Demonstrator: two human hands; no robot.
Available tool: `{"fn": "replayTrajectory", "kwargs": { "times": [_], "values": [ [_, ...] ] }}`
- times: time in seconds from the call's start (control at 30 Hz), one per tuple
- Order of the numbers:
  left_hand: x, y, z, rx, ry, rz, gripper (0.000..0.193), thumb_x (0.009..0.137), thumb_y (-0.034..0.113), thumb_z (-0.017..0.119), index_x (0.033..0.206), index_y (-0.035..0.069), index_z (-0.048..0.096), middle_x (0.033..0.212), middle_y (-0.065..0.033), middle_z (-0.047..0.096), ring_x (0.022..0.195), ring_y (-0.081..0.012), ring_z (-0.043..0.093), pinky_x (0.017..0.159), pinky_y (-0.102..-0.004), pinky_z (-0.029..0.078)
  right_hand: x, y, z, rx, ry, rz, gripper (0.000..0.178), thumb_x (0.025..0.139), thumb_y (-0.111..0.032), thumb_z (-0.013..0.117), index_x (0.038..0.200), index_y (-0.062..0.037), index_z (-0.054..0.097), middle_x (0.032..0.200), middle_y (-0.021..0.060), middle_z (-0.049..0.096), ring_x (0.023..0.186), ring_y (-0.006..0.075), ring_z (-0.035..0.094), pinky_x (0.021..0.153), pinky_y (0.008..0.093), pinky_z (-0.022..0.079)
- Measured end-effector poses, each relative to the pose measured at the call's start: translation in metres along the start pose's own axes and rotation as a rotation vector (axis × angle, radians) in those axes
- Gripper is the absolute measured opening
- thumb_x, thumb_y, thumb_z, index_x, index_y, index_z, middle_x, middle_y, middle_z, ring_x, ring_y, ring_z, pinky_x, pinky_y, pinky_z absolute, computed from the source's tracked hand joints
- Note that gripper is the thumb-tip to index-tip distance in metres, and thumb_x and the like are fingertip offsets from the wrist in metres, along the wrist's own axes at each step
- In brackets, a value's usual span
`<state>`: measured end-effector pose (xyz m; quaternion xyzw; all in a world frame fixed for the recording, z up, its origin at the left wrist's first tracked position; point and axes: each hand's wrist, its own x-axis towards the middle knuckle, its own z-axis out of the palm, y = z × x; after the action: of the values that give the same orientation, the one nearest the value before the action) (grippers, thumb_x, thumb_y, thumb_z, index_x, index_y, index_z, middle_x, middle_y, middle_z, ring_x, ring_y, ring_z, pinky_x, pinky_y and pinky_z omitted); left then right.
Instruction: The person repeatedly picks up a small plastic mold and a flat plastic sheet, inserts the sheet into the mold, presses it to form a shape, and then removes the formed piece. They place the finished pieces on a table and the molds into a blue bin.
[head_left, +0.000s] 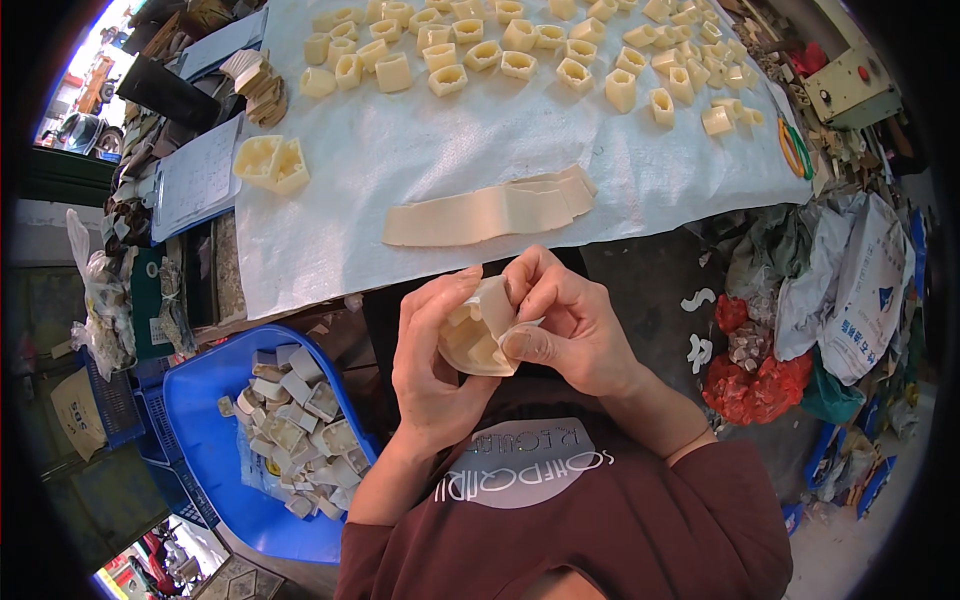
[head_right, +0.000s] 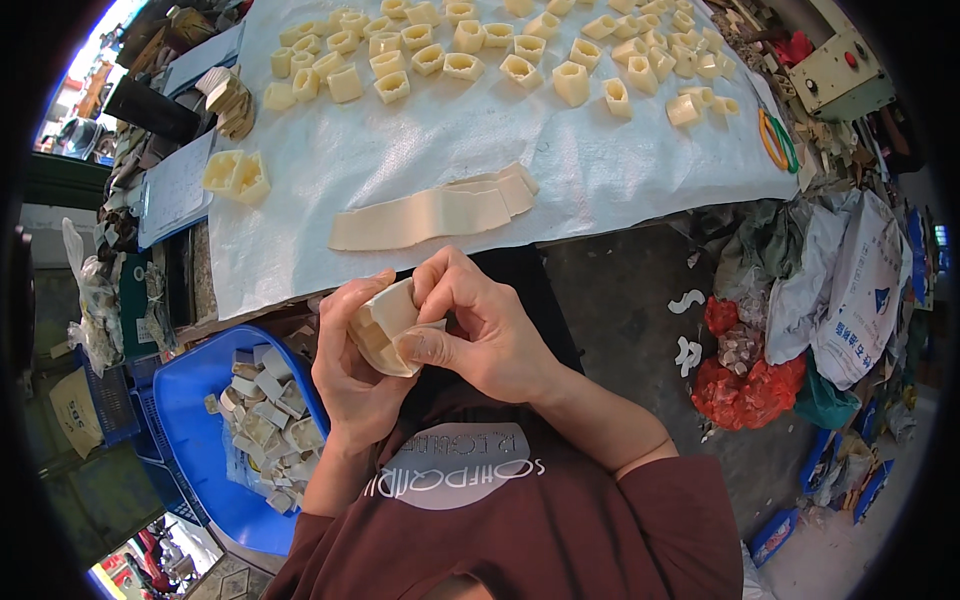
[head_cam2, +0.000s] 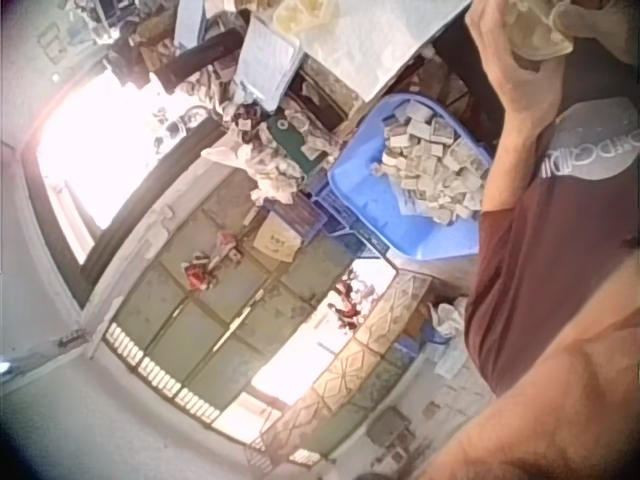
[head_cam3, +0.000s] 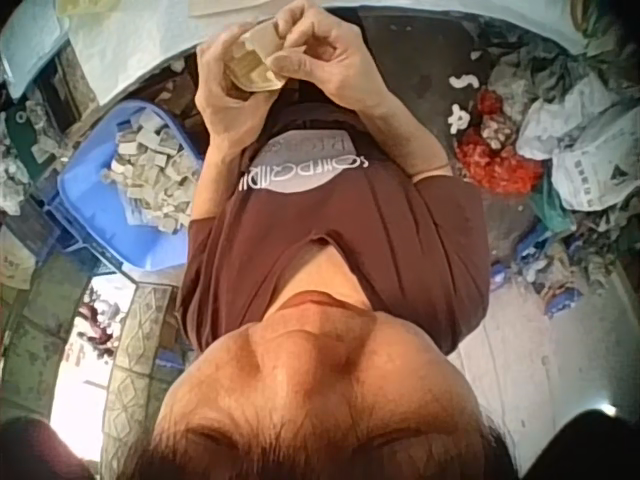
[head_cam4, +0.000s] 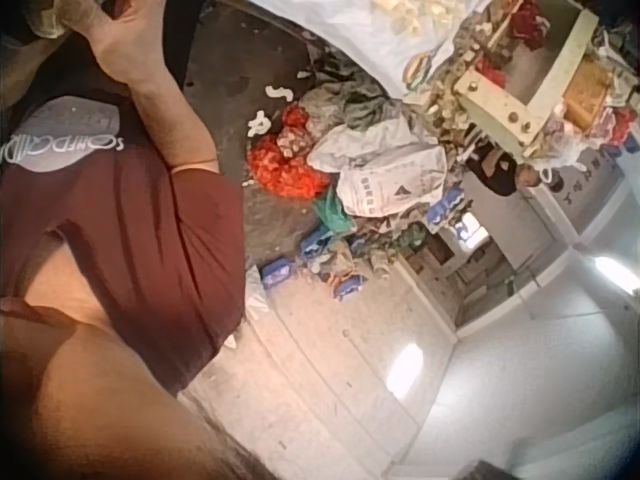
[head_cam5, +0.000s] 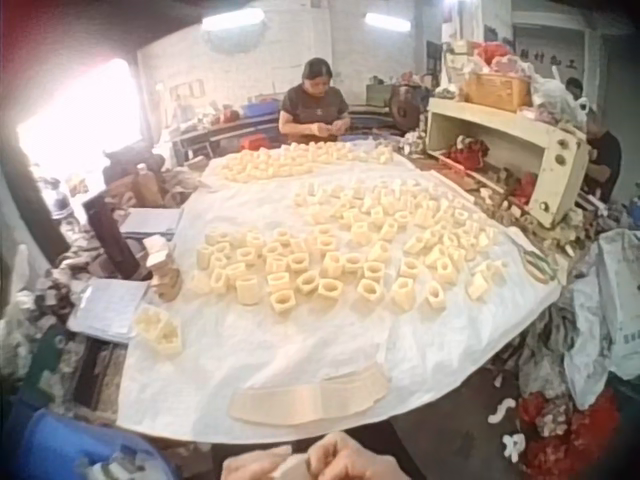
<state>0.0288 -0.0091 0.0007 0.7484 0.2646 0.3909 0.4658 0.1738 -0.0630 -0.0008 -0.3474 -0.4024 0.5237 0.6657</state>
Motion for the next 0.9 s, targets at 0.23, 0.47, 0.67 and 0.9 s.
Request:
{"fn": "replayTrajectory", "kwargs": {
  "times": [0.23,0.47,0.67,0.9],
  "values": [
    [-0.001,-0.005,0.005,-0.079,0.029,0.088,0.063,0.062,-0.004,0.076,0.115,0.005,0.043,0.117,-0.0153,0.046,0.116,-0.03,0.046,0.093,-0.0394,0.043,0.008,0.009,-0.001,0.221,0.055,0.108,0.058,0.065,-0.012,0.081,0.112,-0.0044,0.047,0.099,0.0038,0.044,0.084,0.0122,0.046,0.077,0.0268,0.042],
    [0.002,-0.006,0.006,-0.422,-0.161,0.101,0.064,0.062,0.0,0.079,0.114,0.012,0.044,0.124,-0.0197,0.046,0.117,-0.0325,0.046,0.091,-0.0421,0.044,0.012,0.02,-0.02,0.443,-0.187,0.399,0.094,0.047,-0.03,0.09,0.124,-0.0045,0.043,0.115,0.0081,0.052,0.109,0.016,0.049,0.09,0.0326,0.042],
    [0.001,-0.014,0.007,-0.704,-0.133,-0.005,0.058,0.062,-0.003,0.077,0.112,0.007,0.049,0.122,-0.0195,0.047,0.115,-0.034,0.047,0.09,-0.0385,0.044,0.012,0.011,-0.02,0.332,-0.124,0.38,0.092,0.055,-0.038,0.085,0.128,-0.0034,0.04,0.117,0.0078,0.052,0.112,0.0177,0.049,0.092,0.035,0.041],
    [0.01,-0.015,-0.016,-0.632,-0.293,-0.33,0.106,0.056,0.028,0.087,0.138,0.002,0.025,0.117,-0.0118,0.051,0.108,-0.0208,0.052,0.092,-0.0327,0.041,0.022,0.002,-0.03,0.024,-0.423,0.31,0.095,0.064,-0.052,0.075,0.133,-0.0008,0.034,0.12,0.0081,0.046,0.107,0.0165,0.048,0.088,0.0302,0.041]
  ]
}}
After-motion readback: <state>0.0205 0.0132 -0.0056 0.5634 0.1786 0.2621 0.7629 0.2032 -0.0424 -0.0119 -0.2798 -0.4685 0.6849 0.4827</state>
